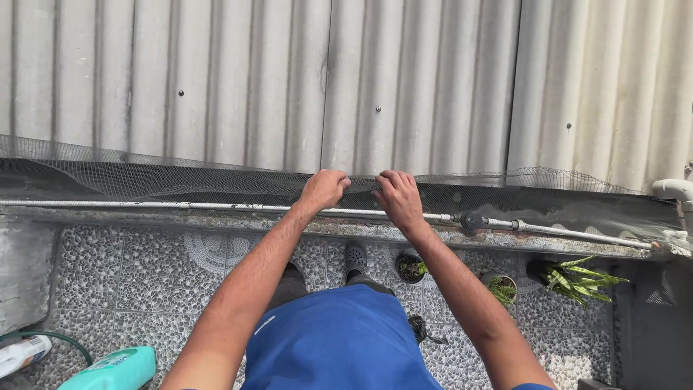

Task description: The person installs a mesh screen along the edge of a corrugated roof. They align the screen and secure it to a pipe and the roof structure using small ties.

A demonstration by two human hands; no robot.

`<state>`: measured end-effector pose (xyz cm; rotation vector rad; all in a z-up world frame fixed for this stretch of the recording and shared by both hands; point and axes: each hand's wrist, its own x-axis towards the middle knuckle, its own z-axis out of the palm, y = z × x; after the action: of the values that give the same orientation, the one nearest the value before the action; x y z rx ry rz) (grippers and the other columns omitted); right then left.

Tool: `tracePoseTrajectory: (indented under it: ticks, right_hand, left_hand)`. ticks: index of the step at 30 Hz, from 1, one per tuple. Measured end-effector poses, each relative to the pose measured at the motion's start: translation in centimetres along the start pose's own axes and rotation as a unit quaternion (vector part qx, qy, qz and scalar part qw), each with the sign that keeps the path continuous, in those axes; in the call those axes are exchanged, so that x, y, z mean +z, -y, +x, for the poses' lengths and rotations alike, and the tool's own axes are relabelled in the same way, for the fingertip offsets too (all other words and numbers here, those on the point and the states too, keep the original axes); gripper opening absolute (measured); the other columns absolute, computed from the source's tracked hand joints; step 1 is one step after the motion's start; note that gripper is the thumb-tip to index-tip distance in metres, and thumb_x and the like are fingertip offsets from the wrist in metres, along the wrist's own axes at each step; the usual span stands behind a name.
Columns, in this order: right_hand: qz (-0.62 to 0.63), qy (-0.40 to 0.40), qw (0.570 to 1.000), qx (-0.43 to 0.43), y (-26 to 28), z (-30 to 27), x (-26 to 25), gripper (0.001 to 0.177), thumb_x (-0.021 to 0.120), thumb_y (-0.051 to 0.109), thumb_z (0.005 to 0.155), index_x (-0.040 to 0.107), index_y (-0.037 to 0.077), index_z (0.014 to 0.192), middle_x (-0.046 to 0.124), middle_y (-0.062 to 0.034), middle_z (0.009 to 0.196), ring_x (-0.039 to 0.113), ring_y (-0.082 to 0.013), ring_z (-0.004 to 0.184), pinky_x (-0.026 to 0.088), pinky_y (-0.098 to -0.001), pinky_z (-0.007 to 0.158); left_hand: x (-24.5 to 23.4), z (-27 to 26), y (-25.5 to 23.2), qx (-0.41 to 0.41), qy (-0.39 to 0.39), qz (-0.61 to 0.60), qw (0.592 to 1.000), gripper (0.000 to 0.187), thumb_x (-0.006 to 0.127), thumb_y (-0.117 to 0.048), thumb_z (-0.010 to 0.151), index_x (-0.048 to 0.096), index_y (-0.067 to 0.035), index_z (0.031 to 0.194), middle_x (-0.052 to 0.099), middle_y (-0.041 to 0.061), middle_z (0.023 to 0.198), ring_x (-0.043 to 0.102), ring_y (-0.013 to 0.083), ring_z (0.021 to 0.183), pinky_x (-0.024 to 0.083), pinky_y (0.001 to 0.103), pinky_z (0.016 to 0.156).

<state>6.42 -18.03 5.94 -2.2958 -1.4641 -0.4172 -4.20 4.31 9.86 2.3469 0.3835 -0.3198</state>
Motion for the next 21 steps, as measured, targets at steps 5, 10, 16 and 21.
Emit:
tracePoseTrajectory:
  ticks: [5,10,16,21]
  right_hand:
    - [-0.01,-0.04,0.998,-0.039,2.5,1.8,-1.4,0.048,0.084,0.028,0.08,0.068,0.012,0.123,0.065,-0.0047,0.11,0.063,-0.0225,0.112,0.048,-0.0392,0.098]
    - [-0.001,-0.016,0.997,-0.081,2.5,2.7,0.9,0.022,0.075,0.021,0.089,0.072,0.019,0.111,0.064,0.0019,0.094,0.064,-0.0167,0.096,0.049,-0.0324,0.089]
    - [0.024,0.095,0.995,-0.006,2.1,3.6,1.2,0.021,0.079,0.029,0.083,0.07,0.018,0.098,0.065,0.0008,0.088,0.063,-0.0185,0.091,0.045,-0.0329,0.085]
    - [0.008,0.155,0.988,0.008,2.0,3.7,2.8,0.023,0.083,0.029,0.076,0.068,0.018,0.089,0.065,0.0019,0.079,0.064,-0.0196,0.088,0.043,-0.0341,0.082]
  left_hand:
    - [-0.1,1.2,-0.1,-0.032,0.028,-0.002,0.999,0.035,0.052,-0.036,0.099,0.077,-0.012,0.092,0.075,0.024,0.095,0.069,0.0479,0.105,0.054,0.059,0.089]
    - [-1.2,2.3,-1.0,-0.072,0.029,-0.008,0.997,0.033,0.054,-0.038,0.092,0.08,-0.019,0.086,0.078,0.017,0.094,0.072,0.0431,0.105,0.055,0.056,0.089]
    - [-1.1,3.1,-1.1,-0.061,0.052,-0.002,0.997,0.031,0.057,-0.035,0.089,0.082,-0.017,0.095,0.078,0.019,0.101,0.07,0.0453,0.11,0.053,0.059,0.096]
    - [-1.0,0.4,-2.6,0.012,-0.005,0.095,0.995,0.021,0.053,-0.021,0.102,0.063,-0.015,0.119,0.075,0.019,0.11,0.072,0.0445,0.107,0.052,0.059,0.099]
